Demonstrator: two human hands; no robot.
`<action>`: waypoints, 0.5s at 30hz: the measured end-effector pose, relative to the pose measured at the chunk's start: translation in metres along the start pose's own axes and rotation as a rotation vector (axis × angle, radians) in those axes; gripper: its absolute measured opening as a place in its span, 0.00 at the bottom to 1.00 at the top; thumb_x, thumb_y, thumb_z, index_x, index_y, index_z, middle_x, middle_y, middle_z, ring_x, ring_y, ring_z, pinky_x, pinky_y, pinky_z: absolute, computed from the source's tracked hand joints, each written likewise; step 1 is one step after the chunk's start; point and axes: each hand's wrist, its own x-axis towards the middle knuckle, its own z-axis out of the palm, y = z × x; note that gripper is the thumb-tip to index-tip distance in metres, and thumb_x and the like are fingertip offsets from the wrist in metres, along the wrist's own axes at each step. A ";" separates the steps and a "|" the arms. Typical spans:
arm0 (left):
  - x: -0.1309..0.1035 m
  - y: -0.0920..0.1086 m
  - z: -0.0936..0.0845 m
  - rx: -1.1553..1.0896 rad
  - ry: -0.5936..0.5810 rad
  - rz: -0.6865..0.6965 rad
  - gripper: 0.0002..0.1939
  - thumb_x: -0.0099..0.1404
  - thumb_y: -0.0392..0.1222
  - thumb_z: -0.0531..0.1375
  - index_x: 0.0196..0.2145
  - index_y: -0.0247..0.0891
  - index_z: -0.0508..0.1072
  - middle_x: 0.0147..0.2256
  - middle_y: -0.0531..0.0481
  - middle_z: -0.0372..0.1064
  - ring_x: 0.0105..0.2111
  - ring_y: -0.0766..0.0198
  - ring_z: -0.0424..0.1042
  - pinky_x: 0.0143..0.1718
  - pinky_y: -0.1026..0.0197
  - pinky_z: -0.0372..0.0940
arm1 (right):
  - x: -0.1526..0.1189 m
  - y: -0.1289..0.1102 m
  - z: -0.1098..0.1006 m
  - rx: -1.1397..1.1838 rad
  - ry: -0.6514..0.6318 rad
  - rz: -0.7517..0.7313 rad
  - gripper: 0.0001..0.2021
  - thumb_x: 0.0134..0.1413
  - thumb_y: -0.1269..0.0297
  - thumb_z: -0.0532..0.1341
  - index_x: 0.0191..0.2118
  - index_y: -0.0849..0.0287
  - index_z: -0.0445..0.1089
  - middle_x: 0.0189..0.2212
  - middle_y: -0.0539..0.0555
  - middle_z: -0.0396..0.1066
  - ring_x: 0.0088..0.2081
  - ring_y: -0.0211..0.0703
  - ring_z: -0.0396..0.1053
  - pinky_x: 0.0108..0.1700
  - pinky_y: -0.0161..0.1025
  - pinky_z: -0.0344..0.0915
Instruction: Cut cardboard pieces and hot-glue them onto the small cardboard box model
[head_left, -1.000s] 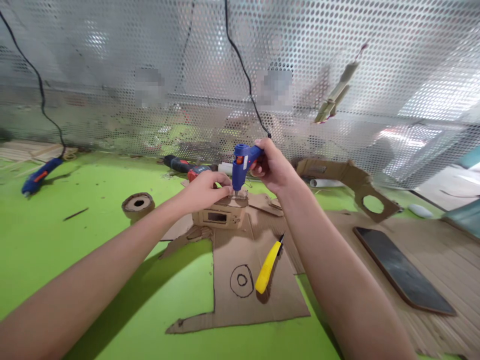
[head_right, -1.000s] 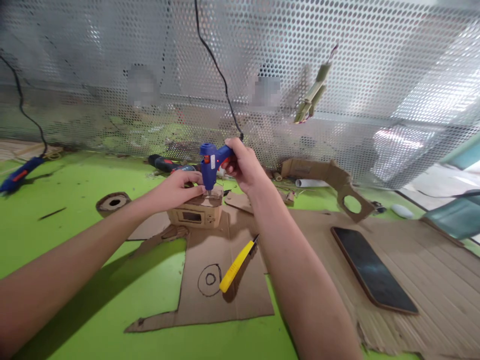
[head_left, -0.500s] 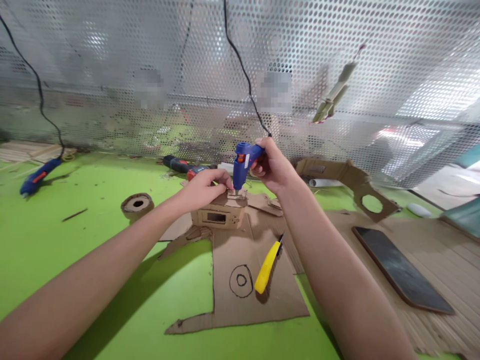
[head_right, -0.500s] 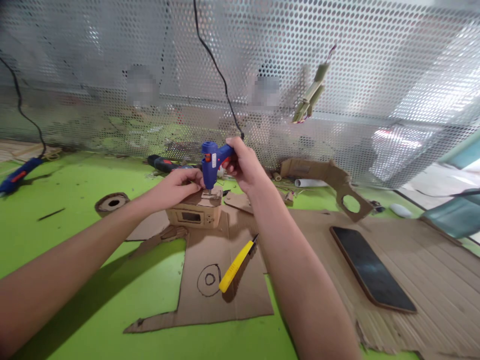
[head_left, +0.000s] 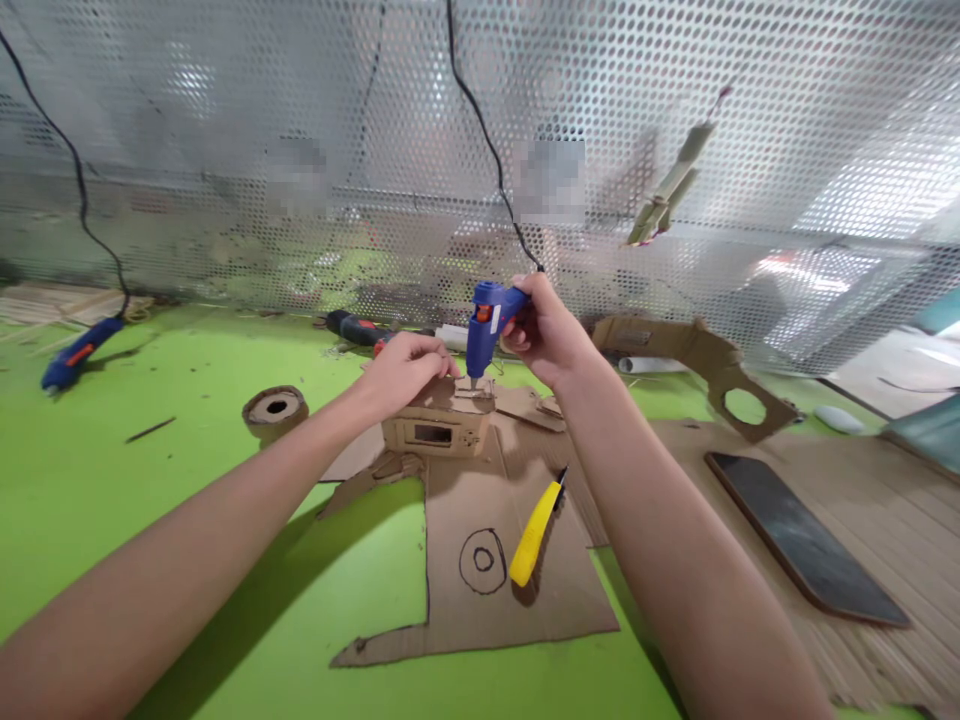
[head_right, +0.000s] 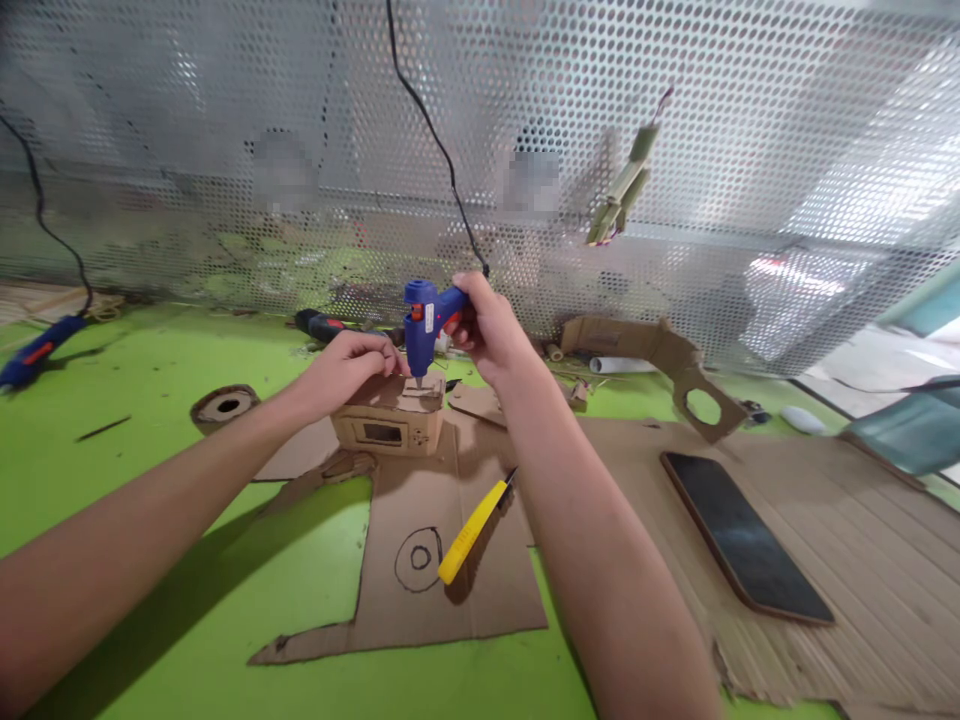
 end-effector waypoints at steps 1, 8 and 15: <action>0.000 0.000 0.000 0.005 0.001 -0.003 0.08 0.56 0.42 0.54 0.22 0.39 0.70 0.35 0.46 0.80 0.36 0.56 0.75 0.36 0.57 0.65 | 0.000 0.000 0.000 0.003 0.000 0.001 0.22 0.69 0.57 0.63 0.23 0.56 0.61 0.15 0.46 0.66 0.13 0.27 0.57 0.14 0.26 0.50; 0.003 -0.009 -0.001 0.069 0.001 0.002 0.11 0.65 0.43 0.55 0.27 0.39 0.73 0.28 0.49 0.74 0.30 0.59 0.71 0.33 0.58 0.63 | 0.000 0.000 0.002 -0.003 0.008 -0.004 0.22 0.72 0.61 0.59 0.22 0.56 0.62 0.15 0.47 0.66 0.13 0.28 0.58 0.14 0.26 0.50; 0.006 -0.011 -0.002 0.152 -0.009 0.111 0.16 0.75 0.47 0.52 0.34 0.38 0.74 0.35 0.48 0.76 0.38 0.57 0.73 0.44 0.56 0.65 | 0.003 0.003 -0.003 -0.033 0.015 -0.024 0.25 0.63 0.48 0.69 0.23 0.55 0.61 0.16 0.46 0.66 0.14 0.28 0.58 0.14 0.26 0.52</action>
